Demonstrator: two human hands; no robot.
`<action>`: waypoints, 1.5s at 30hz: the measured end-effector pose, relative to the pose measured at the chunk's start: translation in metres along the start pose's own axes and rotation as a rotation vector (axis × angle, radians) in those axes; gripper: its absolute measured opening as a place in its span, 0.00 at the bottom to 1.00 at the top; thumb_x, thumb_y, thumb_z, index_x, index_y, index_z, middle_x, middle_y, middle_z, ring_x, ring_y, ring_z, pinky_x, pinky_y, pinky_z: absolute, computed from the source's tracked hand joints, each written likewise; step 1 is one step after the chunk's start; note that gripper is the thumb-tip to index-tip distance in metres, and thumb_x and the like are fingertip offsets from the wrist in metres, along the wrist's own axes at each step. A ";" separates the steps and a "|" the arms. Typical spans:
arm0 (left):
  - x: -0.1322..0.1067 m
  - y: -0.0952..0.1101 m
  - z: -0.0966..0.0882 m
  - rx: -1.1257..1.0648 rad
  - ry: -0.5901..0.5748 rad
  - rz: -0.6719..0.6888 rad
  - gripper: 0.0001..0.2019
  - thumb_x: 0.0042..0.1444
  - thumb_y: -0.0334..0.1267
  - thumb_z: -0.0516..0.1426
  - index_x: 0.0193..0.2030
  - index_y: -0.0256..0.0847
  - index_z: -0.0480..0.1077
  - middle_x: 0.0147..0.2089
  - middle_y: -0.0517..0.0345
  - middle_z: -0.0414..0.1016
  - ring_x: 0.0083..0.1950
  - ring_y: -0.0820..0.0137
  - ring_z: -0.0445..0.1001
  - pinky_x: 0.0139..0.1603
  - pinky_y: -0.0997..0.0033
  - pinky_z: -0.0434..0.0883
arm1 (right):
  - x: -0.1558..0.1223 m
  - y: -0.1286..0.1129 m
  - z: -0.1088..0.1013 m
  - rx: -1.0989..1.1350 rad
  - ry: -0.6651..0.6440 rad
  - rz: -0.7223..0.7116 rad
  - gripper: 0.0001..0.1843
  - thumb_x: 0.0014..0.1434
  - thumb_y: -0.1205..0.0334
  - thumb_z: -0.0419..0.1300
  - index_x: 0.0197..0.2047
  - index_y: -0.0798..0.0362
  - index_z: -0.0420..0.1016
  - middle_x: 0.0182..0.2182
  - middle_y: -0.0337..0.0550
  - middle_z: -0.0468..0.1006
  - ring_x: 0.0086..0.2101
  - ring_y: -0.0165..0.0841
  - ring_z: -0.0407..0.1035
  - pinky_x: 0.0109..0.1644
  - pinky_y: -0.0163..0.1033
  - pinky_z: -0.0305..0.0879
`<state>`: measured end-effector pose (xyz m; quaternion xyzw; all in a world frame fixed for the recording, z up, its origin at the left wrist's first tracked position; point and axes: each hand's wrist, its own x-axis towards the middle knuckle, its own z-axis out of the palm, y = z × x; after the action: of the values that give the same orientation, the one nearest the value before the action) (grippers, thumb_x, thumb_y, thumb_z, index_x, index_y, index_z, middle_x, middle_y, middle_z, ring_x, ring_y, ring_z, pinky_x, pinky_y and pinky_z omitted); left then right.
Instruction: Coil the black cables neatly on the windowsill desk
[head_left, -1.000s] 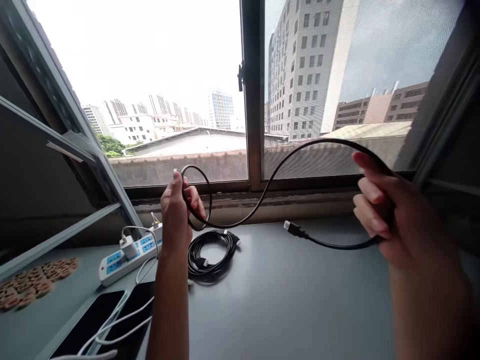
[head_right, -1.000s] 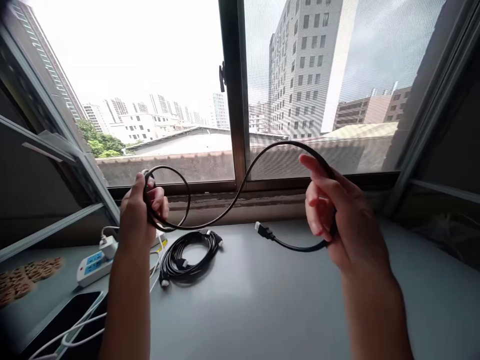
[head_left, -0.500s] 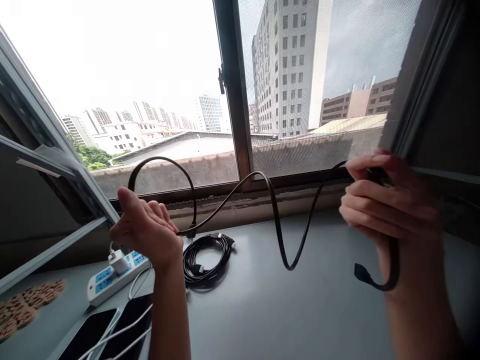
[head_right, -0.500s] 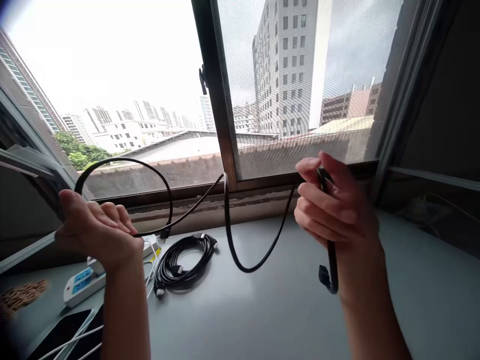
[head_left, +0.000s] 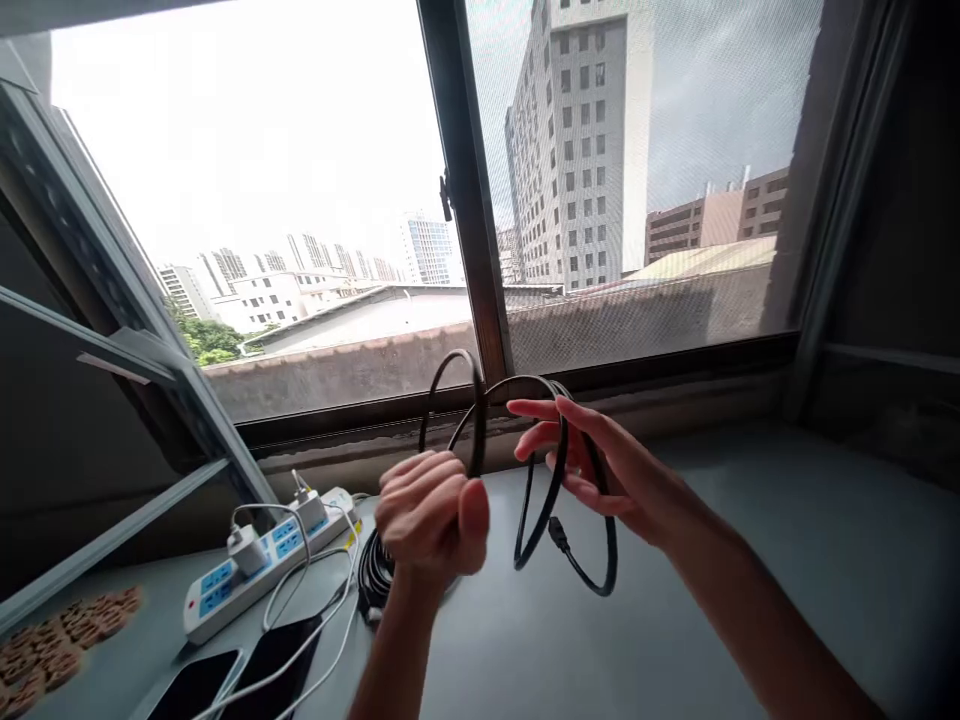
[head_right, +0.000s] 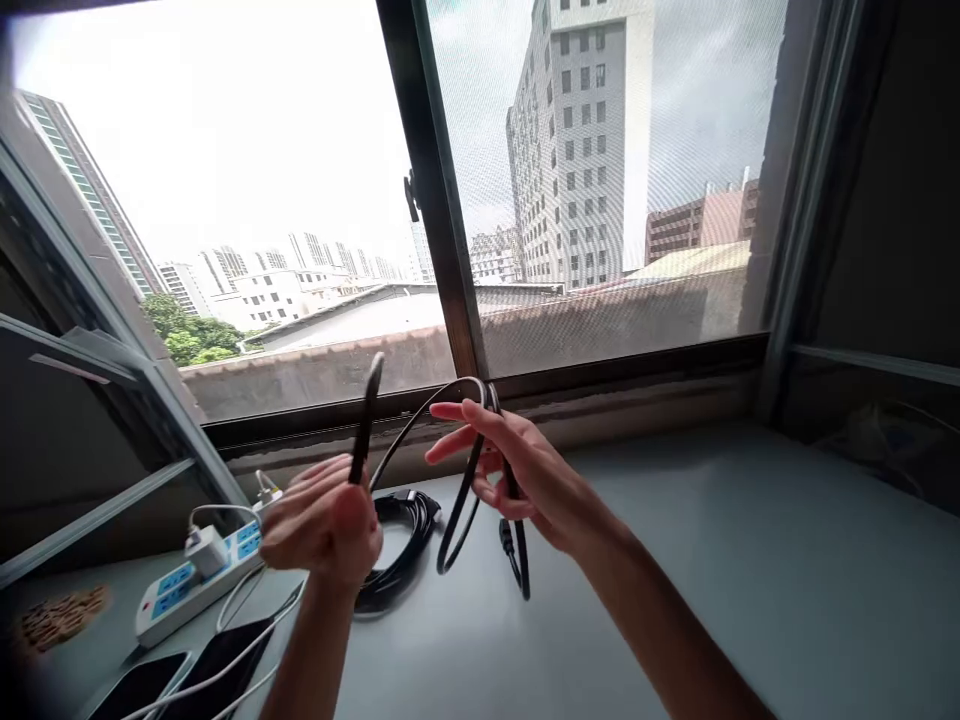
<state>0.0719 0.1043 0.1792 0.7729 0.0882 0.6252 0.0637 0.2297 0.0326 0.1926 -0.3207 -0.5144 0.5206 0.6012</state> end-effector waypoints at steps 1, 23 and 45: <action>-0.001 0.004 0.006 0.067 -0.032 0.180 0.21 0.56 0.38 0.51 0.15 0.40 0.46 0.12 0.66 0.46 0.15 0.77 0.46 0.20 0.70 0.45 | 0.001 0.001 0.000 0.039 0.013 -0.016 0.25 0.59 0.44 0.53 0.52 0.51 0.71 0.34 0.44 0.76 0.14 0.18 0.49 0.12 0.25 0.33; 0.017 -0.010 0.001 0.425 -0.198 -0.071 0.21 0.43 0.47 0.64 0.42 0.44 0.65 0.23 0.66 0.68 0.31 0.69 0.70 0.43 0.65 0.65 | -0.015 -0.013 -0.007 -0.874 0.224 -0.355 0.14 0.55 0.59 0.58 0.21 0.57 0.68 0.15 0.32 0.54 0.17 0.22 0.50 0.18 0.30 0.45; 0.019 -0.029 -0.024 -0.008 -0.175 -0.407 0.14 0.46 0.44 0.63 0.41 0.45 0.77 0.22 0.62 0.68 0.22 0.77 0.58 0.21 0.77 0.57 | 0.001 -0.006 -0.027 -0.688 0.155 -0.219 0.21 0.59 0.48 0.56 0.28 0.58 0.76 0.12 0.35 0.67 0.15 0.22 0.53 0.21 0.29 0.50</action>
<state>0.0507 0.1370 0.1967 0.7900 0.2339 0.5305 0.1993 0.2572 0.0359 0.1913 -0.4857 -0.6436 0.2239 0.5475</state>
